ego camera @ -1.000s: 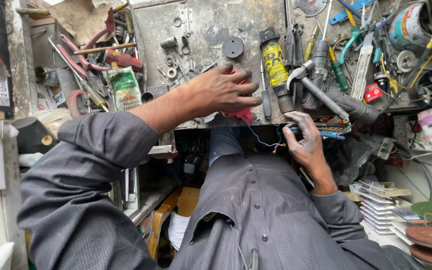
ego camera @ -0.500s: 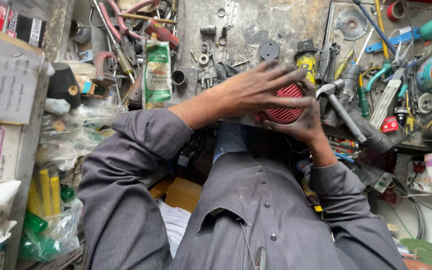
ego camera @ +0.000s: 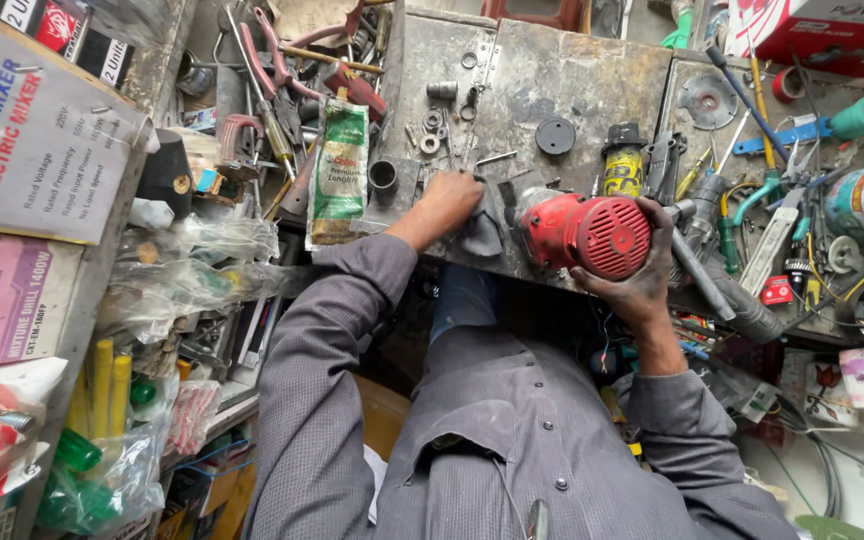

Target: The person repairs a small red electric motor at a cluttered workbench. They unscrew and remove the motor housing with a screwdriver, handle small internal parts and wires, sort components in a container, and reattach and adjust the motor and its wiring by hand.

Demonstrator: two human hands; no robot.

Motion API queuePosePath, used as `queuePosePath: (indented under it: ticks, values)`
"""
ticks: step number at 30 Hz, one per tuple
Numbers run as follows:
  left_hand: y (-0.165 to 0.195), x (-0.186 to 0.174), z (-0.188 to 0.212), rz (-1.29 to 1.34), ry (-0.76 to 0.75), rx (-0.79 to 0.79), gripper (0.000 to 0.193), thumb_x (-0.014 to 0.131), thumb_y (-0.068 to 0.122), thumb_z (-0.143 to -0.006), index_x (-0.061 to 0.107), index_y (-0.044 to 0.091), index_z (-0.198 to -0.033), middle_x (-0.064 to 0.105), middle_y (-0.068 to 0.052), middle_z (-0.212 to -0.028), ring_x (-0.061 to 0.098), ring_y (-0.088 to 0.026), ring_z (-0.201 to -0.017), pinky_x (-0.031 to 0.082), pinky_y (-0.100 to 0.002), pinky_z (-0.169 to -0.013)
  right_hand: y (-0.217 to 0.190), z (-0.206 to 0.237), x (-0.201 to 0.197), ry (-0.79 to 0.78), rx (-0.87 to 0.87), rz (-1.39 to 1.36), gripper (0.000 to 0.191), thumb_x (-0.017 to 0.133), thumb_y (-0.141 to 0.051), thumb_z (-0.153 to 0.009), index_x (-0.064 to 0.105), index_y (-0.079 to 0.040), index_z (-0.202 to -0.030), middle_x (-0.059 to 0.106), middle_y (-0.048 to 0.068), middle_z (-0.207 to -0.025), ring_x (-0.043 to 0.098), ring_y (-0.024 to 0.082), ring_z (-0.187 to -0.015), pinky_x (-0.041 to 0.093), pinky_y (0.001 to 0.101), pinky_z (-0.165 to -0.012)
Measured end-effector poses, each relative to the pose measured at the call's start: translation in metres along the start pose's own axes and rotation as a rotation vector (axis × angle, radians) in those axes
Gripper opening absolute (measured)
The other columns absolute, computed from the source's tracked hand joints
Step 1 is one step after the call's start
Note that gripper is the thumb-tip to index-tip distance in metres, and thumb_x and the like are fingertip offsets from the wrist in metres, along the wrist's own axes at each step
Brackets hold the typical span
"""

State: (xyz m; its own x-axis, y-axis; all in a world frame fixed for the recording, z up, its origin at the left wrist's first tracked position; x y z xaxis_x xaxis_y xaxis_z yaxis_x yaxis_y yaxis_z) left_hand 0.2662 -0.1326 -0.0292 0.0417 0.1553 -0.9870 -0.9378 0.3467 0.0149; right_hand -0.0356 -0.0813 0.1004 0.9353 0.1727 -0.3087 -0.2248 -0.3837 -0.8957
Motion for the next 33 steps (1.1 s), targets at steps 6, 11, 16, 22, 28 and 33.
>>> queuePosePath:
  ticks: [6, 11, 16, 22, 28, 33]
  values:
    - [-0.054, -0.046, -0.022, -0.338, 0.273, -0.224, 0.012, 0.071, 0.018, -0.084, 0.076, 0.009, -0.091, 0.070, -0.008, -0.091, 0.069, -0.024, -0.088, 0.053, -0.038, -0.069, -0.016, -0.012, 0.021, -0.019, -0.021, 0.046, 0.108, 0.099, -0.024, -0.063, 0.038, -0.004, -0.150, 0.052, 0.014, -0.143, 0.055, 0.026, -0.134, 0.046, 0.0388, -0.119]
    - [-0.067, -0.106, 0.003, -0.075, 0.107, -0.268, 0.056, 0.079, 0.015, -0.066, 0.065, 0.007, -0.119, 0.057, -0.020, -0.125, 0.065, -0.037, -0.102, 0.057, -0.044, -0.071, -0.029, -0.033, 0.042, 0.030, 0.107, 0.133, 0.109, 0.101, -0.030, -0.066, 0.038, -0.002, -0.151, 0.056, 0.015, -0.143, 0.060, 0.026, -0.132, 0.051, 0.0372, -0.114]
    - [-0.019, -0.170, 0.024, 0.436, 0.315, -0.118, 0.069, 0.077, 0.015, -0.083, 0.053, 0.008, -0.147, 0.056, -0.020, -0.131, 0.061, -0.038, -0.114, 0.052, -0.045, -0.097, -0.034, -0.046, 0.046, 0.068, 0.122, 0.130, 0.108, 0.102, -0.032, -0.066, 0.040, -0.004, -0.149, 0.060, 0.015, -0.139, 0.063, 0.027, -0.129, 0.053, 0.0375, -0.111]
    - [0.094, -0.206, 0.037, 0.725, 0.517, 0.156, 0.079, 0.075, 0.058, -0.086, 0.054, 0.008, -0.143, 0.057, -0.019, -0.135, 0.058, -0.041, -0.122, 0.047, -0.049, -0.104, -0.021, -0.036, 0.052, 0.069, 0.161, 0.071, 0.102, 0.094, -0.030, -0.077, 0.036, -0.008, -0.158, 0.060, 0.014, -0.145, 0.065, 0.026, -0.131, 0.054, 0.0379, -0.113]
    - [0.119, -0.204, 0.025, 0.501, 0.552, 0.086, 0.080, 0.079, 0.061, -0.081, 0.057, 0.012, -0.140, 0.058, -0.018, -0.135, 0.058, -0.039, -0.115, 0.049, -0.051, -0.097, -0.007, -0.035, 0.015, -0.213, -0.015, -0.003, 0.109, 0.092, -0.026, -0.075, 0.026, -0.003, -0.159, 0.045, 0.020, -0.155, 0.050, 0.033, -0.140, 0.044, 0.0413, -0.113]
    - [0.118, -0.192, 0.027, 0.464, 0.579, 0.108, 0.080, 0.083, 0.055, -0.077, 0.057, 0.012, -0.140, 0.057, -0.017, -0.134, 0.057, -0.038, -0.117, 0.050, -0.049, -0.095, 0.039, 0.022, -0.042, -0.216, 0.490, -0.146, 0.063, 0.075, -0.018, -0.090, 0.050, -0.006, -0.147, 0.064, 0.008, -0.133, 0.061, 0.019, -0.122, 0.050, 0.0338, -0.104]
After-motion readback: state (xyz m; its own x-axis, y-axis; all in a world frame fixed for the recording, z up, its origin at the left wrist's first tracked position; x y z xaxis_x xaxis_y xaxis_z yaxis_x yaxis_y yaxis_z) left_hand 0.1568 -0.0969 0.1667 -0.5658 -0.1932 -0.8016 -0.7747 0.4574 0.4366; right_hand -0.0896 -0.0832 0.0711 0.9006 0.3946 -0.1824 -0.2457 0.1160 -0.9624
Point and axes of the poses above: each hand's wrist, its own z-axis away from the middle knuckle, its own x-axis out of the palm, y = z × x, the point moved 4 cm from there along -z, towards the middle knuckle
